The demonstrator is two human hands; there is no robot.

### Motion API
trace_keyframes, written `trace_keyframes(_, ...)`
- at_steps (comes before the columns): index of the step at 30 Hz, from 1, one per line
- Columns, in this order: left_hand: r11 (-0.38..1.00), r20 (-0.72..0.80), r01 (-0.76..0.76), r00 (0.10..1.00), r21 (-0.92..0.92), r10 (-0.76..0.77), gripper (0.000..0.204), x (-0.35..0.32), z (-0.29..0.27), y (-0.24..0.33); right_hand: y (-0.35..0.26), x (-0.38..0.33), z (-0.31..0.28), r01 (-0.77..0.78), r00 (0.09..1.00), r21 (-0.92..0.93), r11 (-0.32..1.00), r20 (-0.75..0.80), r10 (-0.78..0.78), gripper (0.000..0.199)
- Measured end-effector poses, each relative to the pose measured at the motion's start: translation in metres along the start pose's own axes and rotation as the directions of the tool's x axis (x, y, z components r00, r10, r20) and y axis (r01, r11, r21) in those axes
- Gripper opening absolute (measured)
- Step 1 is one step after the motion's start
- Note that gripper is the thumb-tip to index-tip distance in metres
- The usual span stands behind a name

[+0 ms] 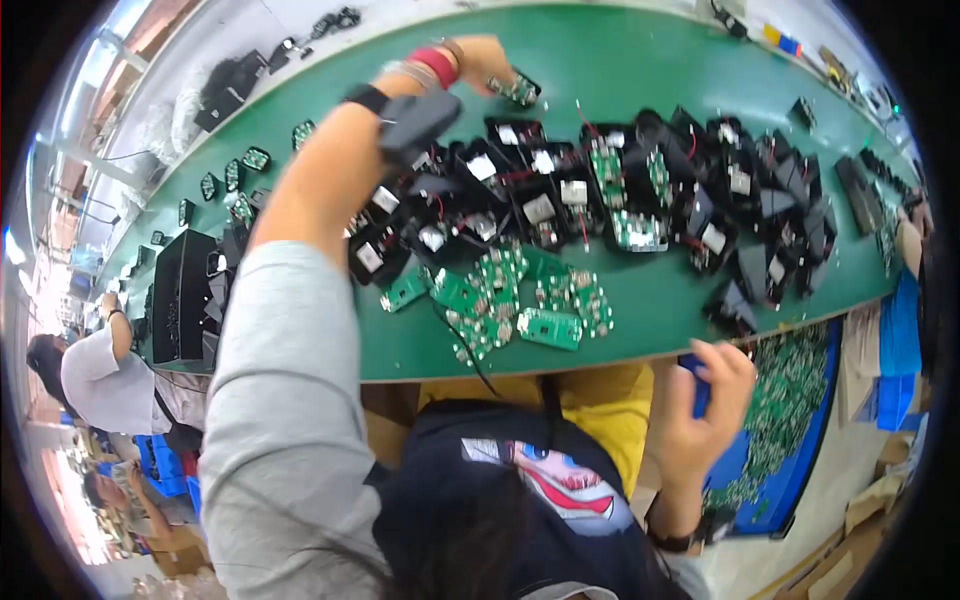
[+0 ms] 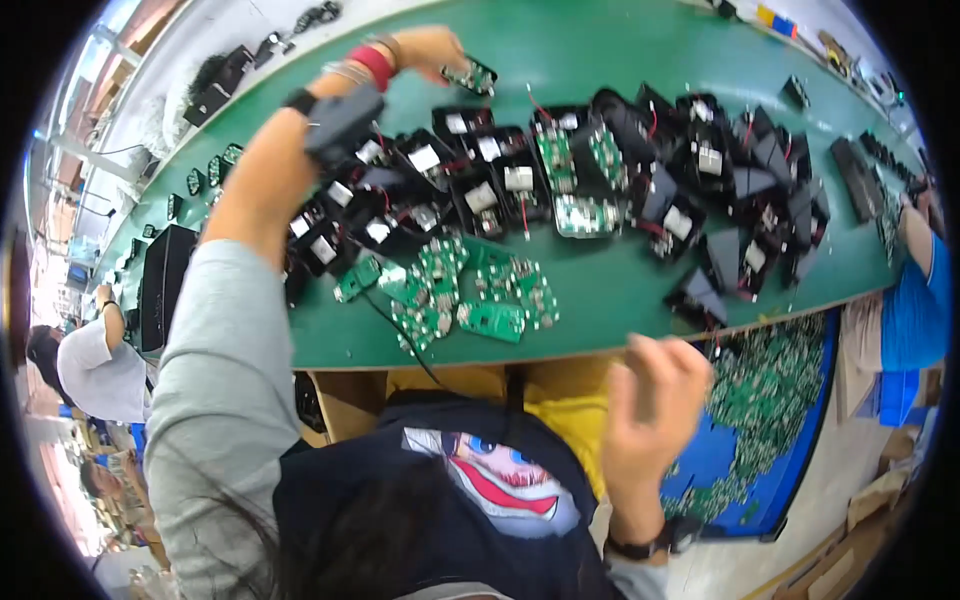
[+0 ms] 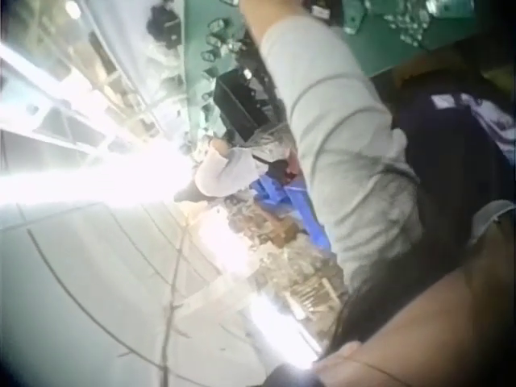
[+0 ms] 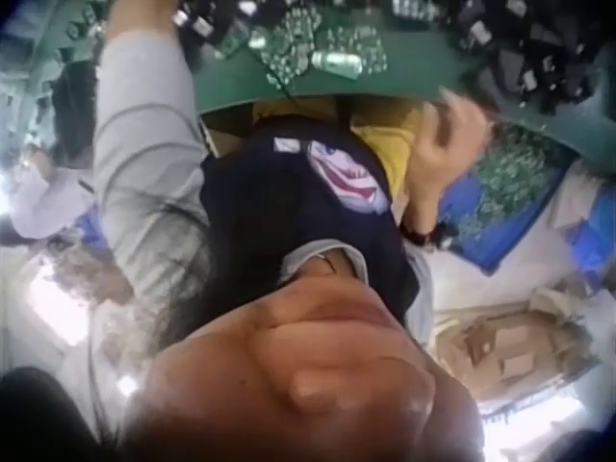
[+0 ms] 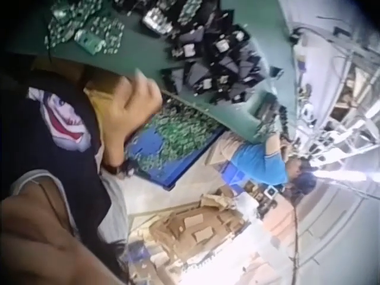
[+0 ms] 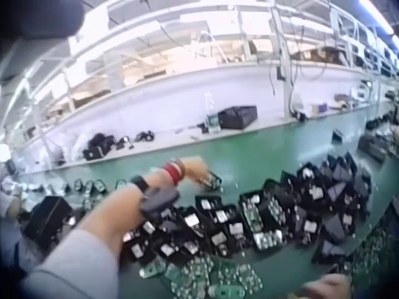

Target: The person picks up a black plastic housing and a green circuit board, then connects a small wire from the housing to the board. They press the circuit board into the housing and set the assembled unit back onto the green work surface.

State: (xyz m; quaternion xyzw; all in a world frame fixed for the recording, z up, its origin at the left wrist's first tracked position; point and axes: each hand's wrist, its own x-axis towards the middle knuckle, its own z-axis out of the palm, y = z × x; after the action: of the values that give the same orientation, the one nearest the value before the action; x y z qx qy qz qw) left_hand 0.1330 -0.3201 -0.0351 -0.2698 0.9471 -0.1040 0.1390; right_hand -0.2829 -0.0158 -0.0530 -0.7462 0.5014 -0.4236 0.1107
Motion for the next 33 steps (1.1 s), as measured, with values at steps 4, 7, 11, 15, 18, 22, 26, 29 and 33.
trace_keyframes(4, 0.542, 0.417, 0.755, 0.655, -0.368, -0.630, 0.041, 0.022, -0.010, 0.018, 0.047, -0.003, -0.021, -0.334, 0.924, -0.145, 0.931, -0.244, 0.293, 0.042)
trace_keyframes(7, 0.665, -0.142, 0.740, 0.651, -0.102, -0.746, 0.040, -0.002, -0.039, 0.035, 0.067, 0.012, -0.004, -0.346, 0.930, -0.178, 0.921, -0.193, 0.312, 0.049)
trace_keyframes(11, 0.821, -0.535, 0.393, 0.624, -0.415, -0.569, 0.047, 0.005, -0.087, 0.119, 0.087, 0.015, 0.014, -0.475, 0.875, 0.003, 0.880, -0.107, 0.472, 0.041)
trace_keyframes(15, 0.328, 0.044, 0.473, 0.620, -0.818, -0.783, 0.042, -0.065, -0.154, 0.248, 0.087, 0.016, 0.011, -0.384, 0.918, 0.274, 0.881, 0.010, 0.397, 0.030)
trace_keyframes(18, 0.231, -0.005, 0.234, 0.690, -0.944, -0.724, 0.047, -0.079, -0.149, 0.287, 0.072, 0.018, -0.003, -0.478, 0.878, 0.419, 0.772, 0.237, 0.416, 0.025)
trace_keyframes(22, -0.066, 0.088, 0.060, 0.774, -0.996, -0.627, 0.059, -0.052, -0.127, 0.307, -0.007, 0.056, 0.017, -0.412, 0.817, 0.484, 0.772, 0.571, 0.079, 0.028)
trace_keyframes(26, -0.035, 0.046, 0.032, 0.850, -0.999, -0.525, 0.047, -0.020, -0.098, 0.303, -0.035, 0.082, 0.045, -0.325, 0.757, 0.470, 0.821, 0.649, -0.073, 0.027)
trace_keyframes(29, -0.404, 0.256, 0.046, 0.837, -0.914, -0.483, 0.039, -0.030, -0.097, 0.299, -0.034, 0.087, 0.057, -0.472, 0.703, 0.490, 0.733, 0.711, -0.023, 0.031)
trace_keyframes(33, -0.511, 0.244, -0.070, 0.818, -0.857, -0.520, 0.032, -0.042, -0.081, 0.310, -0.039, 0.069, 0.044, -0.393, 0.815, 0.587, 0.707, 0.579, -0.027, 0.038)
